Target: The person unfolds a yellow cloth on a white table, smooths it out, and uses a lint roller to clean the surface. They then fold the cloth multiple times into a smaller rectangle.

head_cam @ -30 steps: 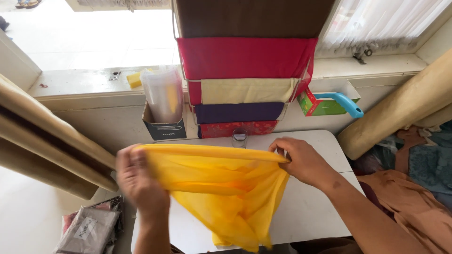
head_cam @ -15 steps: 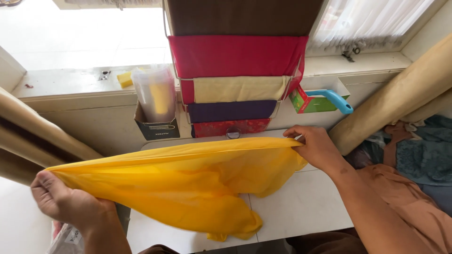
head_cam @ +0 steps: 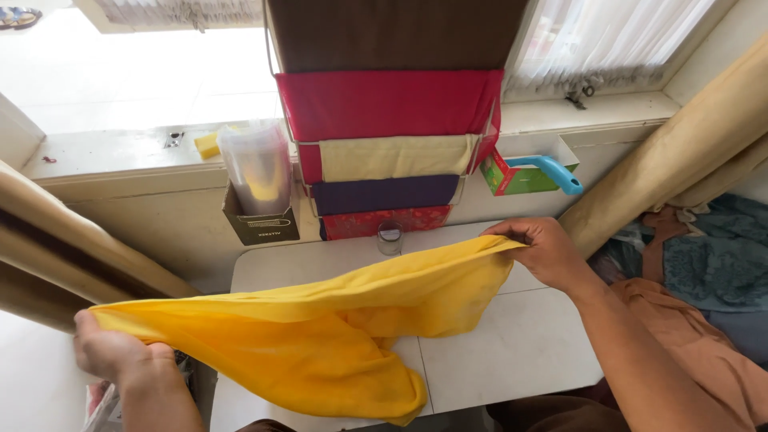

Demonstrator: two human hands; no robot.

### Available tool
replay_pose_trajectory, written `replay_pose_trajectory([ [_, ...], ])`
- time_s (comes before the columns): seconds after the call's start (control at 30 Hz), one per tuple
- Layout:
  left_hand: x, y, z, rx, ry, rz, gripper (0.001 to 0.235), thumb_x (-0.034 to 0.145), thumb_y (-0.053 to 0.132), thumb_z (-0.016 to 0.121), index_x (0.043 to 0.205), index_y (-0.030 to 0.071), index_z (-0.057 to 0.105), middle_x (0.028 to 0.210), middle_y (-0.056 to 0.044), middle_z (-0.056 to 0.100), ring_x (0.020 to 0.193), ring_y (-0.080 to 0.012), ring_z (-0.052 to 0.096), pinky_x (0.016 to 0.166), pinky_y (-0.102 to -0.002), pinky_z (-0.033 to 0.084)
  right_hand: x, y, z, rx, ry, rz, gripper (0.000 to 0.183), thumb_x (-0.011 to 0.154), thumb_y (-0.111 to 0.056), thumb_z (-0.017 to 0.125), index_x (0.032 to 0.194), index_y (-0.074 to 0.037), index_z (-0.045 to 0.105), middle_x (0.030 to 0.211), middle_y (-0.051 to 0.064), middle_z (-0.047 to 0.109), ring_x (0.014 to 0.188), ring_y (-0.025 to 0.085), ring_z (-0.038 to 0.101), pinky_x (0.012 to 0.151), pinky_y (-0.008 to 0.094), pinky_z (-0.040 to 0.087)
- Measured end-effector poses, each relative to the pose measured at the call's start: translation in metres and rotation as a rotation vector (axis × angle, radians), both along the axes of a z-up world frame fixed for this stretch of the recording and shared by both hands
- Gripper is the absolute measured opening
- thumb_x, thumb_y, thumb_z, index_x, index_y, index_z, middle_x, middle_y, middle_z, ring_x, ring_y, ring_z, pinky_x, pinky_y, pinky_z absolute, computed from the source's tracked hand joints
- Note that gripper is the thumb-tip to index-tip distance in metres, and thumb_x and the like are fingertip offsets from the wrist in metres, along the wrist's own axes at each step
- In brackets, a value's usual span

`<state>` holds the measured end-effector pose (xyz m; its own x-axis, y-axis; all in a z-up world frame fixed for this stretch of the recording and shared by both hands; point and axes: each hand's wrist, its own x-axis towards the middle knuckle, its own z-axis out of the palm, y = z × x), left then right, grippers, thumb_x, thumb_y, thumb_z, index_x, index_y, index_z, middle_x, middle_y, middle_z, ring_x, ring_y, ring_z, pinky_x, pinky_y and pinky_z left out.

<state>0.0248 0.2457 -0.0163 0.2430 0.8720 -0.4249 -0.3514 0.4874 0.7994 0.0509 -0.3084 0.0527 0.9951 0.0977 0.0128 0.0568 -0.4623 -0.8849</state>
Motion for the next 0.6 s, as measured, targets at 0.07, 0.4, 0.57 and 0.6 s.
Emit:
replay_pose_trajectory([
  [0.07,-0.001,-0.015,0.000,0.102,0.054,-0.139,0.022,0.091,0.039,0.067,0.093,0.018,0.066,0.094,0.002,0.072,0.084,-0.0124,0.075,0.076,-0.029,0.068,-0.003,-0.002,-0.003,0.068,-0.014,0.000,0.024,0.084,0.002,0.074,0.106,-0.001,0.082,0.103,0.007,0.083,0.095,0.014,0.074,0.085,0.027,0.059],
  [0.4,0.001,-0.081,-0.008,1.364,1.118,-0.822,0.097,0.079,0.072,0.066,0.152,0.012,0.048,0.158,-0.020,0.042,0.144,-0.0404,0.036,0.113,-0.057,0.032,-0.027,0.023,0.004,0.174,0.030,0.200,0.008,0.079,-0.004,0.082,0.085,-0.002,0.080,0.079,0.006,0.078,0.070,0.012,0.067,0.056,0.027,0.053],
  [0.57,-0.027,-0.204,0.032,1.556,0.006,-1.091,0.067,0.082,0.041,0.081,0.136,0.009,0.057,0.133,-0.011,0.067,0.123,-0.0284,0.062,0.106,-0.041,0.045,-0.042,0.062,0.014,0.148,0.047,0.303,0.020,0.076,-0.006,0.088,0.094,-0.005,0.080,0.084,0.005,0.079,0.077,0.011,0.071,0.069,0.026,0.057],
  [0.6,-0.041,-0.231,0.044,1.376,-0.159,-1.376,0.068,0.082,0.042,0.082,0.137,0.013,0.056,0.131,-0.004,0.071,0.122,-0.0210,0.066,0.106,-0.035,0.045,-0.046,0.070,0.013,0.134,0.066,0.333,0.026,0.074,-0.009,0.092,0.096,-0.008,0.078,0.084,0.002,0.074,0.077,0.008,0.067,0.070,0.024,0.052],
])
